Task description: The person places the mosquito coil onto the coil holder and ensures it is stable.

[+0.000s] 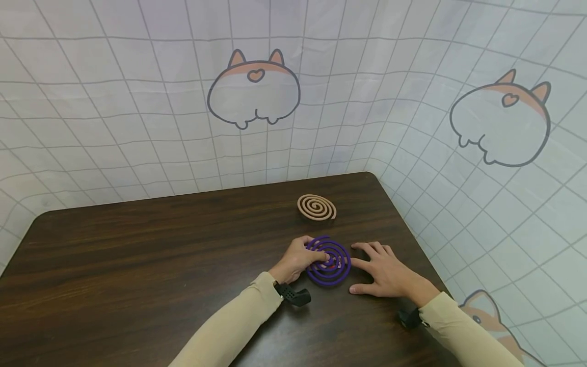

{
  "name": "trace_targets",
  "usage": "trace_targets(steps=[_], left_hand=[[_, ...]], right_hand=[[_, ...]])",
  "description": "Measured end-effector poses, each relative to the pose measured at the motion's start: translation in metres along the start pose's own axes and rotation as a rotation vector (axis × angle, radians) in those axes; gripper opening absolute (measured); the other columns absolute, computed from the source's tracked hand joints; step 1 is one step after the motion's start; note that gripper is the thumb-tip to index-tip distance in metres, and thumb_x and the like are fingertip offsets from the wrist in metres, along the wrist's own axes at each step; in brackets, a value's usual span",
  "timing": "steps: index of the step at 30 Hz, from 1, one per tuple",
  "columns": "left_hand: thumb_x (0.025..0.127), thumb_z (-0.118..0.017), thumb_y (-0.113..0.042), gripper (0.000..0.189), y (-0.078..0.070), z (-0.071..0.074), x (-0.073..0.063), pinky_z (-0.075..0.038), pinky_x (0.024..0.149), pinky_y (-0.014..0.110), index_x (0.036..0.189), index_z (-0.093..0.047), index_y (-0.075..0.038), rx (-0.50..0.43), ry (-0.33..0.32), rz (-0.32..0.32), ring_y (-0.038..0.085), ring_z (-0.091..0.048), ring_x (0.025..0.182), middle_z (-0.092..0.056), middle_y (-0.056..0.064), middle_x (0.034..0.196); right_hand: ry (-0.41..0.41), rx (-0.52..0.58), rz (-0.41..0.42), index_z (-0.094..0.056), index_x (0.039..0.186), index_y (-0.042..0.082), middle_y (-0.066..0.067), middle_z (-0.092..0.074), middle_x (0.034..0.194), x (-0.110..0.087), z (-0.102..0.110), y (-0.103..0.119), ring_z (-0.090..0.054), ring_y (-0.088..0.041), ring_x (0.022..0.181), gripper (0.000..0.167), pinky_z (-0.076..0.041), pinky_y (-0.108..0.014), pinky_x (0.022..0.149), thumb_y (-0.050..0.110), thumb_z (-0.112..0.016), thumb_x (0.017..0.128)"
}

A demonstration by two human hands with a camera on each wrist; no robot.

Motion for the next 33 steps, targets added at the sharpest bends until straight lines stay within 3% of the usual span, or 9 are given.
trace_targets(steps=[7, 18, 28, 33], left_hand=[[0.087, -0.080, -0.008, 0.032, 0.0011, 0.0007, -0.0003, -0.057, 0.057, 0.020, 0.111, -0.060, 0.000, -0.022, 0.013, 0.014, 0.010, -0.069, 0.066, -0.069, 0.004, 0.086], [0.100, -0.067, -0.026, 0.018, 0.0015, 0.0041, -0.0020, -0.051, 0.051, 0.019, 0.103, -0.063, -0.009, -0.041, 0.014, 0.054, 0.007, -0.061, 0.063, -0.062, -0.002, 0.081], [0.102, -0.062, -0.026, 0.020, 0.0055, 0.0037, -0.0017, -0.059, 0.058, 0.022, 0.099, -0.067, -0.006, -0.063, 0.050, 0.067, 0.009, -0.067, 0.066, -0.068, 0.000, 0.081], [0.102, -0.061, -0.027, 0.027, 0.0062, 0.0074, -0.0033, -0.061, 0.062, 0.023, 0.104, -0.072, -0.003, -0.053, 0.052, 0.062, 0.009, -0.069, 0.069, -0.069, 0.000, 0.085]], right_hand=[[0.000, 0.001, -0.003, -0.059, 0.145, 0.038, -0.009, -0.045, 0.157, 0.0006, -0.0018, 0.0007, -0.046, -0.034, 0.136, 0.068, -0.044, -0.064, 0.103, 0.076, -0.062, 0.088], [-0.009, -0.002, 0.005, -0.058, 0.146, 0.039, -0.009, -0.045, 0.156, 0.0015, -0.0002, 0.0021, -0.046, -0.034, 0.136, 0.067, -0.044, -0.063, 0.101, 0.075, -0.062, 0.089], [-0.015, -0.018, 0.006, -0.059, 0.145, 0.037, -0.010, -0.046, 0.155, 0.0014, 0.0000, 0.0029, -0.047, -0.035, 0.134, 0.066, -0.045, -0.062, 0.099, 0.074, -0.062, 0.090], [-0.014, -0.026, 0.004, -0.058, 0.145, 0.037, -0.011, -0.046, 0.155, 0.0006, 0.0005, 0.0035, -0.047, -0.035, 0.134, 0.067, -0.045, -0.062, 0.099, 0.074, -0.062, 0.090]])
Point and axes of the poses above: each hand's wrist, its own x-axis towards the middle knuckle, its own z-axis out of the back of the hand, y = z × x, the point moved 10 cm from there along x, towards the middle knuckle
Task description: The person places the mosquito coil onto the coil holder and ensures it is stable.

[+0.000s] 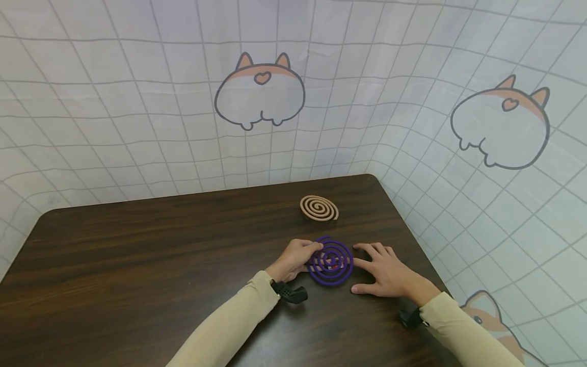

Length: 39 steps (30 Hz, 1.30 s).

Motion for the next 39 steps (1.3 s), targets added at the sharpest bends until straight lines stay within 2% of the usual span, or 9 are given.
trace_targets(steps=[9, 19, 26, 29, 39], left_hand=[[0.103, -0.060, -0.026, 0.029, -0.005, 0.005, -0.008, -0.063, 0.069, 0.024, 0.108, -0.073, 0.000, -0.015, 0.016, -0.014, 0.009, -0.071, 0.074, -0.070, 0.002, 0.092], [0.103, -0.060, -0.028, 0.036, -0.003, 0.013, -0.015, -0.064, 0.072, 0.024, 0.120, -0.071, 0.002, 0.002, 0.019, 0.014, 0.009, -0.071, 0.073, -0.072, 0.002, 0.090], [0.105, -0.059, -0.027, 0.045, -0.005, 0.022, -0.021, -0.065, 0.085, 0.029, 0.136, -0.062, 0.006, 0.011, 0.036, 0.007, 0.012, -0.071, 0.082, -0.070, 0.020, 0.121], [0.105, -0.058, -0.026, 0.047, -0.004, 0.029, -0.023, -0.064, 0.090, 0.032, 0.138, -0.059, 0.008, -0.004, 0.041, 0.005, 0.016, -0.075, 0.090, -0.068, 0.026, 0.128], [0.105, -0.059, -0.023, 0.046, -0.007, 0.050, -0.035, -0.063, 0.094, 0.037, 0.136, -0.058, 0.010, -0.027, 0.052, -0.026, 0.026, -0.078, 0.103, -0.072, 0.025, 0.121]], right_hand=[[-0.015, 0.022, 0.003, -0.058, 0.145, 0.038, -0.011, -0.046, 0.156, -0.001, 0.000, 0.000, -0.047, -0.035, 0.134, 0.066, -0.044, -0.063, 0.099, 0.072, -0.064, 0.089], [-0.012, 0.028, -0.009, -0.059, 0.145, 0.037, -0.011, -0.045, 0.155, -0.001, 0.001, 0.002, -0.047, -0.036, 0.134, 0.065, -0.044, -0.063, 0.098, 0.071, -0.065, 0.090], [-0.017, 0.029, -0.011, -0.059, 0.144, 0.037, -0.011, -0.046, 0.155, 0.001, 0.001, 0.003, -0.047, -0.036, 0.134, 0.065, -0.045, -0.062, 0.097, 0.070, -0.066, 0.089], [-0.015, 0.030, -0.010, -0.059, 0.145, 0.036, -0.011, -0.047, 0.155, 0.003, 0.002, 0.005, -0.048, -0.037, 0.134, 0.065, -0.045, -0.062, 0.096, 0.070, -0.067, 0.089], [0.011, 0.064, -0.050, -0.061, 0.144, 0.035, -0.011, -0.046, 0.156, 0.001, 0.003, 0.005, -0.046, -0.038, 0.136, 0.065, -0.044, -0.064, 0.096, 0.067, -0.069, 0.089]])
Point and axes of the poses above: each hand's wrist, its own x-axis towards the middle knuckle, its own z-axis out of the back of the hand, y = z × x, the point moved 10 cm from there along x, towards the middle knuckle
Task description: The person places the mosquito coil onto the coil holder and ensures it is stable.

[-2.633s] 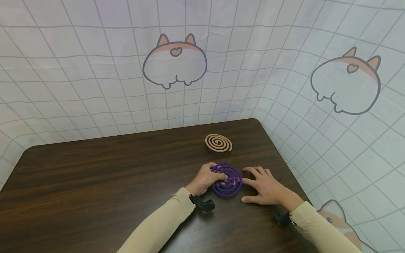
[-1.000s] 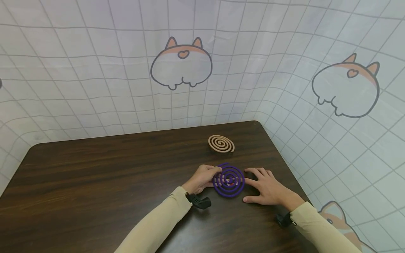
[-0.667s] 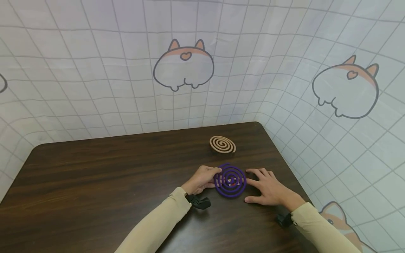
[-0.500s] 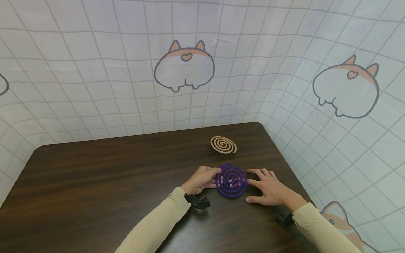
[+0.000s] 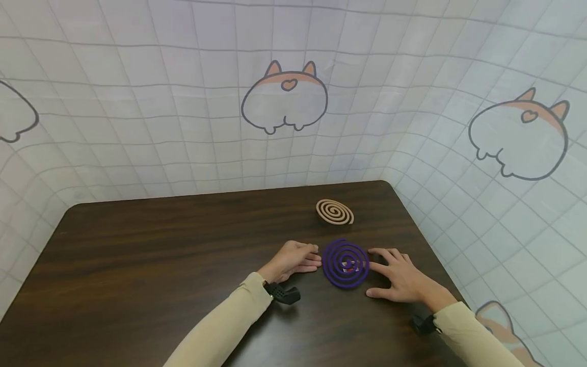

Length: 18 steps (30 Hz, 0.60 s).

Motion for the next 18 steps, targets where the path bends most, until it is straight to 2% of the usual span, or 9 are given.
trace_targets(steps=[10, 18], left_hand=[[0.104, -0.060, -0.022, 0.048, -0.001, 0.008, -0.005, -0.063, 0.094, 0.035, 0.140, -0.055, 0.010, 0.008, 0.021, -0.009, 0.025, -0.077, 0.106, -0.070, 0.028, 0.125], [0.105, -0.060, -0.024, 0.047, -0.010, 0.032, -0.021, -0.064, 0.092, 0.035, 0.139, -0.058, 0.008, 0.081, -0.006, -0.045, 0.023, -0.078, 0.102, -0.071, 0.027, 0.124]], right_hand=[[-0.009, -0.014, -0.004, -0.059, 0.145, 0.033, -0.010, -0.047, 0.156, -0.008, 0.001, -0.012, -0.047, -0.037, 0.135, 0.066, -0.045, -0.065, 0.096, 0.066, -0.070, 0.089], [-0.017, 0.004, -0.018, -0.055, 0.150, 0.023, -0.009, -0.050, 0.157, -0.017, 0.007, -0.021, -0.051, -0.038, 0.138, 0.071, -0.047, -0.065, 0.101, 0.060, -0.070, 0.092]])
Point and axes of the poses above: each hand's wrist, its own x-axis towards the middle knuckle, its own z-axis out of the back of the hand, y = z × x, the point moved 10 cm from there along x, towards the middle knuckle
